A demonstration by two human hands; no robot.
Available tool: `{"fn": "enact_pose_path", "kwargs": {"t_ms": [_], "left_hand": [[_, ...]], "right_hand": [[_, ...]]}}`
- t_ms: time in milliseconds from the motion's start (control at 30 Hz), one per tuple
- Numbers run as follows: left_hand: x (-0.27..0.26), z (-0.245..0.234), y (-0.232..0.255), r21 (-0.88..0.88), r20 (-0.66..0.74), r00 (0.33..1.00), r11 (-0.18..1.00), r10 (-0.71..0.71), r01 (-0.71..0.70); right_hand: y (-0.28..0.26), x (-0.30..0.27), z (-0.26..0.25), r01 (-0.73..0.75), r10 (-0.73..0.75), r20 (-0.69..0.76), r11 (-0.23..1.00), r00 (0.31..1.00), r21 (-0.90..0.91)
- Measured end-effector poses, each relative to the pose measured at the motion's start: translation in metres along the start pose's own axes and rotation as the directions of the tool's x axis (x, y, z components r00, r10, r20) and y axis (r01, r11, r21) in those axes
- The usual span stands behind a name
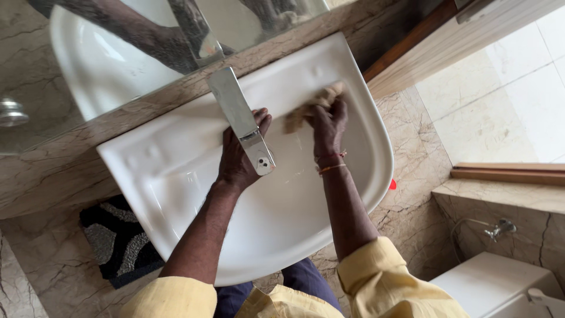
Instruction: The person wipes the inside and outside of a porcelain sink and its pedestal with a cloth.
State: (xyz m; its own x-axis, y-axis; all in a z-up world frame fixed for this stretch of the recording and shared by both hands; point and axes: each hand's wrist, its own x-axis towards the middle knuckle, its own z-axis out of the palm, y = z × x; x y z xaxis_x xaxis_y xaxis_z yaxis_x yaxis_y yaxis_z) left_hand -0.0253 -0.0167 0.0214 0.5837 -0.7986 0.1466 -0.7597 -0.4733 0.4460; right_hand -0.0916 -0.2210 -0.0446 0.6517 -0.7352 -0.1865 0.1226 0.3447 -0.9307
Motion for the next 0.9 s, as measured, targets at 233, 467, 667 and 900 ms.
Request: {"fn": "enact_pose_path", "kwargs": {"t_ms": [233, 467, 667, 900], "left_hand": [[0.002, 0.001, 0.001, 0.046, -0.045, 0.999, 0.999, 0.030, -0.028], [0.000, -0.004, 0.003, 0.102, 0.026, 0.999, 0.995, -0.018, 0.016], [0.004, -0.003, 0.007, 0.043, 0.080, 0.992, 0.995, -0.094, 0.090], [-0.003, 0.005, -0.001, 0.021, -0.123, 0.992, 0.999, 0.027, -0.025]], "right_hand": [[0.047, -0.028, 0.029, -0.067, 0.079, 0.074, 0.986, 0.994, -0.151], [-0.037, 0.023, 0.025, 0.220, -0.268, 0.038, 0.694, 0.963, -0.685], [-0.021, 0.026, 0.070, 0.715, -0.456, 0.568, 0.269, 0.685, -0.645], [-0.049, 0.056, 0.043, -0.005, -0.010, 0.308, 0.999, 0.951, 0.047]]}}
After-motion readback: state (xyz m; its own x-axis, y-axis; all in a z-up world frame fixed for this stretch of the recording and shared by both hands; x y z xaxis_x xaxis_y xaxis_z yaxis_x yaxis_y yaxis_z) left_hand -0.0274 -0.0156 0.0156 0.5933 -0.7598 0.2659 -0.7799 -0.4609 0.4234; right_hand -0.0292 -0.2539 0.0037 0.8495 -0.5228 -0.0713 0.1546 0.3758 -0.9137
